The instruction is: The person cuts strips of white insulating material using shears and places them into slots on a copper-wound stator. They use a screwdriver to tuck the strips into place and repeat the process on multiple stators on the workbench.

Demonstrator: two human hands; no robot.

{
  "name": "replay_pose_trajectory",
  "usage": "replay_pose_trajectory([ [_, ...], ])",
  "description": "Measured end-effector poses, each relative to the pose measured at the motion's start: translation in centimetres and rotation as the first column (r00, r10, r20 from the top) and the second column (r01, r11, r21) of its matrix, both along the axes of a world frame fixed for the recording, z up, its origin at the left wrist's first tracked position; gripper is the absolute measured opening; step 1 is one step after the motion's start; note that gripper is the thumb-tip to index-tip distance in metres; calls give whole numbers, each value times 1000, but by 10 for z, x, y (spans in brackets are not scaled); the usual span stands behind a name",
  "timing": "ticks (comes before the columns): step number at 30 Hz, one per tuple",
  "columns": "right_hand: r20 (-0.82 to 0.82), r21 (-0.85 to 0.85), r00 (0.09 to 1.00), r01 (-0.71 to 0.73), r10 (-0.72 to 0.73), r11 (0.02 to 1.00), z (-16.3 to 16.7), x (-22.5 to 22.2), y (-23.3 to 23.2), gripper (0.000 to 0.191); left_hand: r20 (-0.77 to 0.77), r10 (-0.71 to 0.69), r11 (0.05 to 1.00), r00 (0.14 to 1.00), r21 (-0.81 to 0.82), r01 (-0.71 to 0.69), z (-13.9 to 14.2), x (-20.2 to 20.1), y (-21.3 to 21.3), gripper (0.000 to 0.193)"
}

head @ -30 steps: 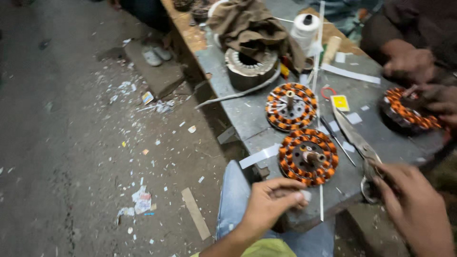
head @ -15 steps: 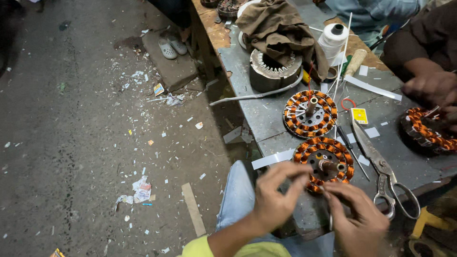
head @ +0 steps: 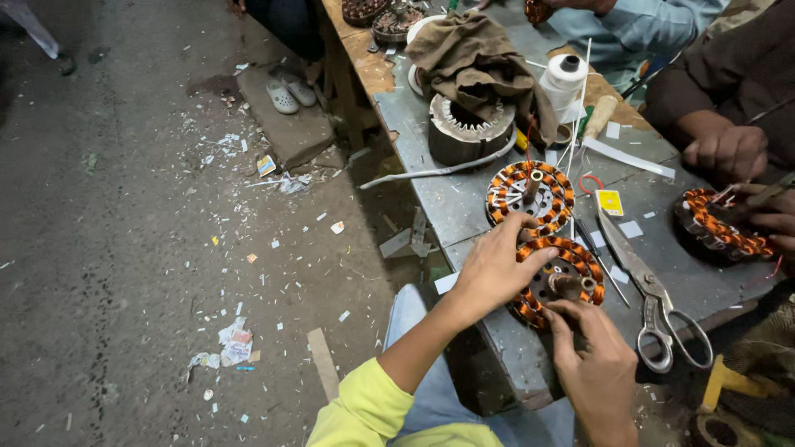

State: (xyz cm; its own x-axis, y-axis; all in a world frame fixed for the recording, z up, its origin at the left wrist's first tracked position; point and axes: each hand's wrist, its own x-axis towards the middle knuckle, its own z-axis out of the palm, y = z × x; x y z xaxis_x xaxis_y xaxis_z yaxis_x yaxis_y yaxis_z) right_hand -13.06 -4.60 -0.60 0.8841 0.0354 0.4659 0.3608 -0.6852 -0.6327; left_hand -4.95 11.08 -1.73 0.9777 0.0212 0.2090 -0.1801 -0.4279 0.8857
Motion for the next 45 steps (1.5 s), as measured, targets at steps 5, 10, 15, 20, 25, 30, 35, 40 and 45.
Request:
replay_pose_trajectory([
  [5, 94, -22, 993, -73, 74, 997, -3, -12, -11, 16, -21, -51, 960, 998, -277, 43, -15, -9, -13, 54],
  [10, 164, 103, 986, -60, 43, 993, -24, -30, -44, 19, 49, -17, 706, 999, -707, 47, -29, -34, -40, 56],
  [15, 123, 383, 992, -18, -32, 924, -35, -37, -74, 16, 44, -7, 598, 999, -800, 40, -34, -62, -56, 70],
  [20, 133, 387, 977, 102, -164, 917, -32, -41, -86, 15, 125, -34, 711, 992, -694, 112, -51, -76, -59, 61],
  [25, 288, 162, 953, 53, -98, 985, -22, -35, -95, 25, 266, -74, 750, 961, -620, 230, -74, -86, -57, 57],
  [30, 304, 124, 946, -155, 111, 980, -14, -31, -105, 24, 310, -157, 756, 938, -573, 316, -89, -96, -60, 60],
  [35, 436, -23, 879, -204, 194, 979, -22, -19, -110, 20, 368, -160, 804, 916, -490, 337, -86, -97, -62, 60],
  [40, 439, -37, 879, -188, 185, 981, -27, -20, -108, 17, 377, -222, 895, 899, -288, 341, -64, -95, -59, 60],
  [45, 373, -13, 908, -201, 192, 979, -26, -27, -109, 14, 331, -283, 932, 900, -128, 340, -47, -90, -59, 66],
])
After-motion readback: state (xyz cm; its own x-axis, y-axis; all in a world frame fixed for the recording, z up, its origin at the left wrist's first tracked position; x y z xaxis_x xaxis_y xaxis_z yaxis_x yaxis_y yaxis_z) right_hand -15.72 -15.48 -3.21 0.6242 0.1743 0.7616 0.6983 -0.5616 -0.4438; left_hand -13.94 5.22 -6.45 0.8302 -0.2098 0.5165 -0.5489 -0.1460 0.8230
